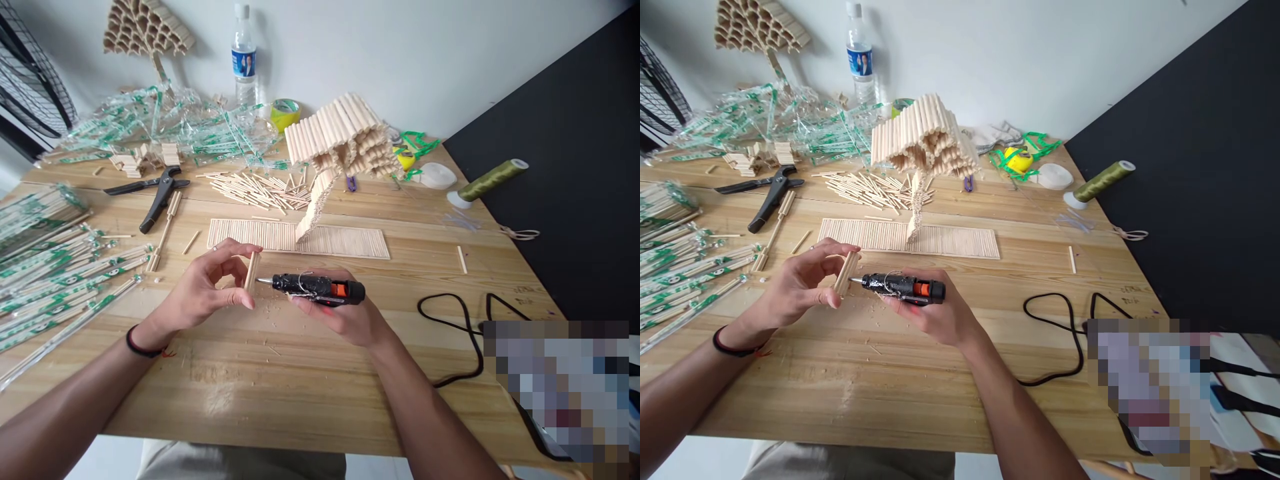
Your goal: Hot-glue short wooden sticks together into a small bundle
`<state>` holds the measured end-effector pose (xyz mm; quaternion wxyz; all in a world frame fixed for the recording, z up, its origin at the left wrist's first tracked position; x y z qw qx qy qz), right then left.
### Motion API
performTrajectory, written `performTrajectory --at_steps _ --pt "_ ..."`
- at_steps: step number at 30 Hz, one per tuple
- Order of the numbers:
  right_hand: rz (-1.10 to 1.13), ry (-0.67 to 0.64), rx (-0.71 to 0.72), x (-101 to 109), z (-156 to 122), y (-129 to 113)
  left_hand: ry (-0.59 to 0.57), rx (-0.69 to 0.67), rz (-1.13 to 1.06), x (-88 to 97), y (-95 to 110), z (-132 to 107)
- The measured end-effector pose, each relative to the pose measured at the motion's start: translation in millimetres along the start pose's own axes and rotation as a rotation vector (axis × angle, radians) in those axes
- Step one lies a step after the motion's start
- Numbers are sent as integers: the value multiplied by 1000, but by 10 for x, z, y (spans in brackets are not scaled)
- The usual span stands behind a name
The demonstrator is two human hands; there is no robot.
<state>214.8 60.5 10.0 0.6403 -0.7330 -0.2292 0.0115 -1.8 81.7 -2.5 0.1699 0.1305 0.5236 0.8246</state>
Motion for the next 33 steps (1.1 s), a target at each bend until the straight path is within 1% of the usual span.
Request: performTrajectory --at_steps 4,7,10,14,21,26,30,33 --pt "-12 39 -6 23 -3 12 2 -3 -2 1 -4 -1" --pt "-36 22 19 10 -6 -1 -7 -1 7 2 -6 -2" --pt "-27 30 -1 22 -3 13 -8 -3 10 5 -4 0" --pt "4 -1 -15 9 -6 18 -10 3 16 3 -10 -2" --pt "-12 15 -23 17 -4 0 -11 -25 1 3 -15 -4" --pt "15 20 -68 16 -6 40 -17 -18 -4 12 -34 -12" --pt "61 68 -120 40 -9 93 9 0 -28 25 -39 -16" --pt "70 80 -103 53 -5 65 20 12 -82 -2 8 6"
Point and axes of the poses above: each hand's wrist, its own z-axis towards the middle knuckle, its own x-axis out of the back of the hand, y = z × x, the point moved 7 cm from there along z, towards the middle knuckle, and after that the axes turned 15 degrees about -x, right-handed, at the moved point
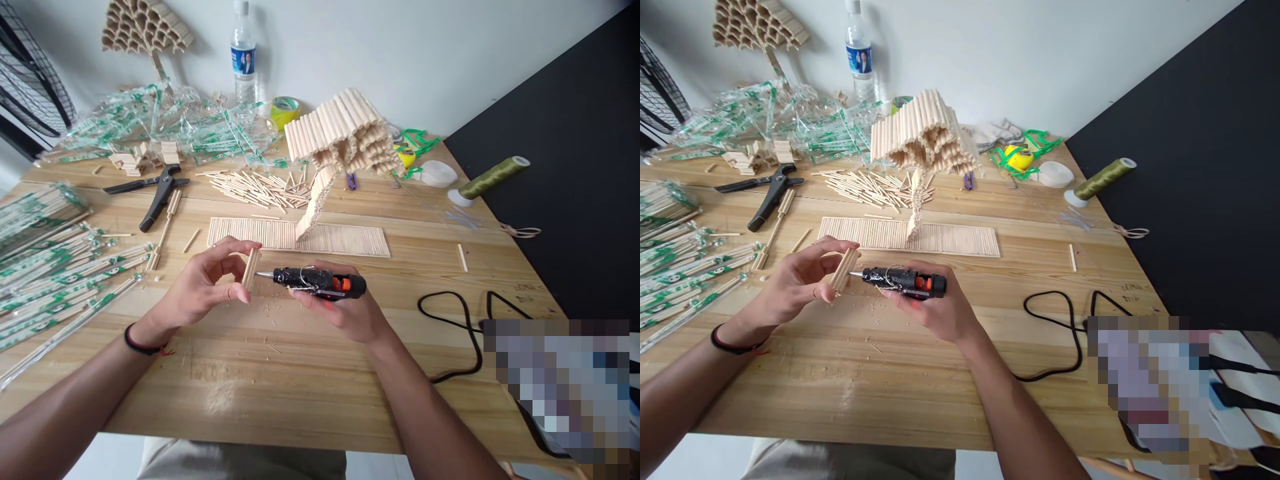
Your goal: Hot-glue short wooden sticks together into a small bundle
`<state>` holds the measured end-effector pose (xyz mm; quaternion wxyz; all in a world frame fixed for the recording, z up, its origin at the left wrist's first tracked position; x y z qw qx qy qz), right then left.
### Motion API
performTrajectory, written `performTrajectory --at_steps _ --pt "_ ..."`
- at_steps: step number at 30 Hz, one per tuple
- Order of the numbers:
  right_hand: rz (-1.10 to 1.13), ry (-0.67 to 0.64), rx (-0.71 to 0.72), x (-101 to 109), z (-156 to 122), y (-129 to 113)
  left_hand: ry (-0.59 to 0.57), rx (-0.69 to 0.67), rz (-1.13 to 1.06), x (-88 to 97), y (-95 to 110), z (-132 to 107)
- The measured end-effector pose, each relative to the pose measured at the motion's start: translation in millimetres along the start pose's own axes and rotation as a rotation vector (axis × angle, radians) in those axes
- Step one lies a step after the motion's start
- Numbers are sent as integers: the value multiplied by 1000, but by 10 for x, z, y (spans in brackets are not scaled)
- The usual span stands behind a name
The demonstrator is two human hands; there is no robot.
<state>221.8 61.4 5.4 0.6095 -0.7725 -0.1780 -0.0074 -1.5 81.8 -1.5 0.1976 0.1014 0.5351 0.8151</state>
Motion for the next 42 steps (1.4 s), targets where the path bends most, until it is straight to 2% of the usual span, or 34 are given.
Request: performTrajectory --at_steps 7,15,22,30,35,42 --pt "14 -32 85 6 -2 -81 -1 59 -122 -82 130 51" --pt "23 -33 117 -7 -30 -107 -25 107 -178 -82 61 -3" --pt "31 -71 85 -25 -31 -104 -31 102 -200 -89 49 -5" --pt "35 -103 136 -52 -37 -96 -23 128 -221 -96 42 -11" --pt "23 -72 130 -31 -24 -86 -21 112 -216 -100 56 -11" --pt "21 -151 217 -55 -57 -133 -25 140 -256 -106 22 -29"
Point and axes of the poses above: each hand's wrist, its own z-axis towards the middle knuckle, its own x-axis out of the back of the hand, y = z × x, the point moved 7 cm from there along z, towards the middle knuckle, and after that the axes turned 15 degrees about -x, right-handed, at the moved point
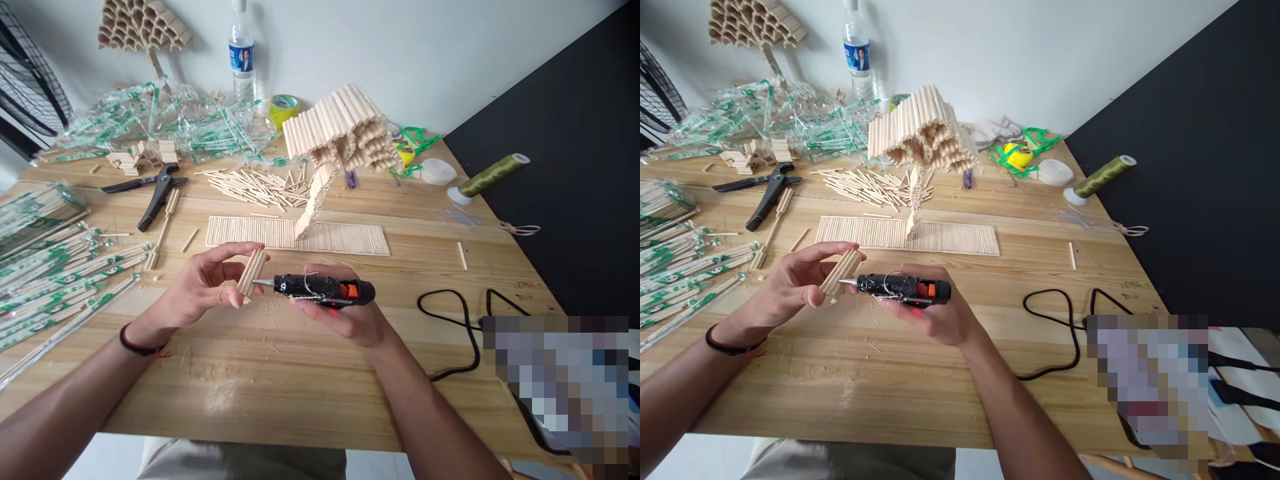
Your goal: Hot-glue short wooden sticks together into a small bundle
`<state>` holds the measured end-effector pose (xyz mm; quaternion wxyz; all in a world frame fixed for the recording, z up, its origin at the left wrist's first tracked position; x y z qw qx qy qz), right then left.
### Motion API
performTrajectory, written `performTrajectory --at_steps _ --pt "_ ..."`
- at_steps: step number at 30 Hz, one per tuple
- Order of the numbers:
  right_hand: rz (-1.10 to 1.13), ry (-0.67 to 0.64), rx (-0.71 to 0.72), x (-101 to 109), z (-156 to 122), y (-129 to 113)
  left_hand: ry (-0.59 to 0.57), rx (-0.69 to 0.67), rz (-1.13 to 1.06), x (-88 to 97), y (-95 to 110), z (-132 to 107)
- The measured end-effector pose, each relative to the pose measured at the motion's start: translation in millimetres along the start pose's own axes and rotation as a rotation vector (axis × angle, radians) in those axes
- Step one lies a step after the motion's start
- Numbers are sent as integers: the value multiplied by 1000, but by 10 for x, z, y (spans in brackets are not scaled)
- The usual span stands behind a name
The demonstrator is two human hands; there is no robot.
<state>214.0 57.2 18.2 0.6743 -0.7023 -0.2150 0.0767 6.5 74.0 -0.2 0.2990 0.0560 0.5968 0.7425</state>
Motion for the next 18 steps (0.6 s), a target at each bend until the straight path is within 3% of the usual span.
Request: performTrajectory --at_steps 7,18 --pt "-13 58 37 4 9 -28 -1 -29 -31 -14 18 16" --pt "17 -54 58 -35 -14 -21 4 -33 -24 -11 7 11"
Point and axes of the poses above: each hand's wrist, its own z-axis towards the middle knuckle, its own x-axis out of the back of the hand, y = z × x, the point moved 7 cm from there along z, towards the middle knuckle, and after that the axes turned 15 degrees about -x, right-handed, at the moved point
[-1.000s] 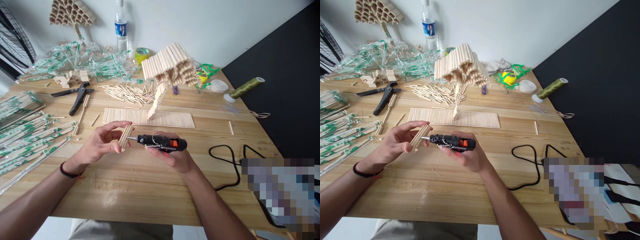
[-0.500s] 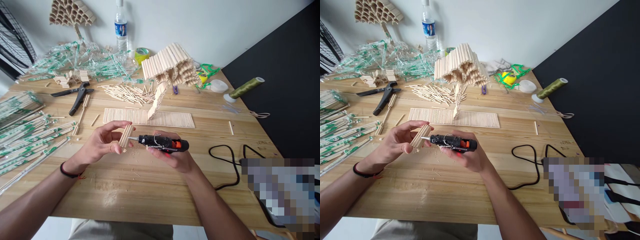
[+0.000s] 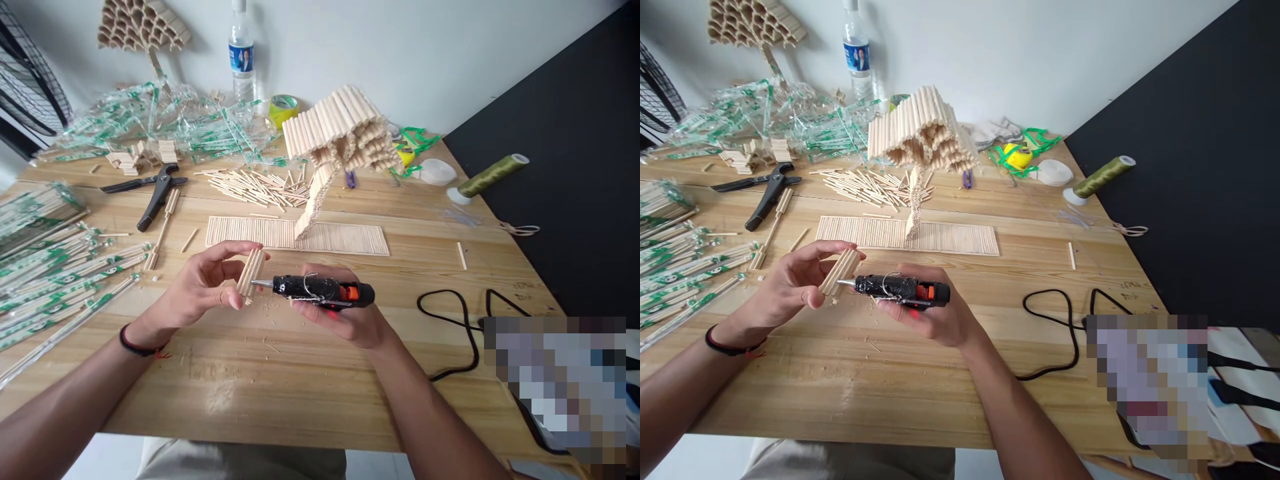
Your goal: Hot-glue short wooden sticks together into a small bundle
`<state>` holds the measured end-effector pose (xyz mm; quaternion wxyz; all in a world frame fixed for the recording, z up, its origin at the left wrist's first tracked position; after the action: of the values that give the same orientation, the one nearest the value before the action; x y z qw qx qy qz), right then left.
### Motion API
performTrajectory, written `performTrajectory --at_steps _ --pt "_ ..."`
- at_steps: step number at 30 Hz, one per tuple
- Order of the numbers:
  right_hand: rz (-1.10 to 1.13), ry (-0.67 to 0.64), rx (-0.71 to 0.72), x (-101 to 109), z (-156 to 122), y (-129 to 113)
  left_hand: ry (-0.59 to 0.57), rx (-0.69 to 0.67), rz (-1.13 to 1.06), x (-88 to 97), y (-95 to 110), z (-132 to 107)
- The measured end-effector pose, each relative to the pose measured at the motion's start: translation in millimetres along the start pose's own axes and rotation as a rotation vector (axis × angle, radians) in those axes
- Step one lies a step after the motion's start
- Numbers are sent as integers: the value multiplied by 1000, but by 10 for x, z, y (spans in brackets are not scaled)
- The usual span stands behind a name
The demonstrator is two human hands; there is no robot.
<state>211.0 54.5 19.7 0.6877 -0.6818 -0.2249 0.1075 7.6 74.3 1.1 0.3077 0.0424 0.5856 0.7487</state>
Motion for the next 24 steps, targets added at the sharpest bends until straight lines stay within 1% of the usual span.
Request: performTrajectory --at_steps 9,18,24 --pt "-24 -3 19 3 8 -1 24 8 9 4 5 -1" --pt "-29 -17 36 -23 12 -60 37 -1 45 13 19 24" --pt "-56 82 10 38 15 -16 38 15 29 20 -3 6"
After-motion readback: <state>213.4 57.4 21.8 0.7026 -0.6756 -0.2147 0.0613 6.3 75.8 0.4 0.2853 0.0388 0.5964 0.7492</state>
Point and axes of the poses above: each hand's wrist, its own z-axis towards the middle knuckle, its own x-axis out of the back of the hand, y = z × x, the point moved 7 cm from there along z, towards the middle knuckle, and after that the axes turned 15 degrees about -x, right-handed, at the moved point
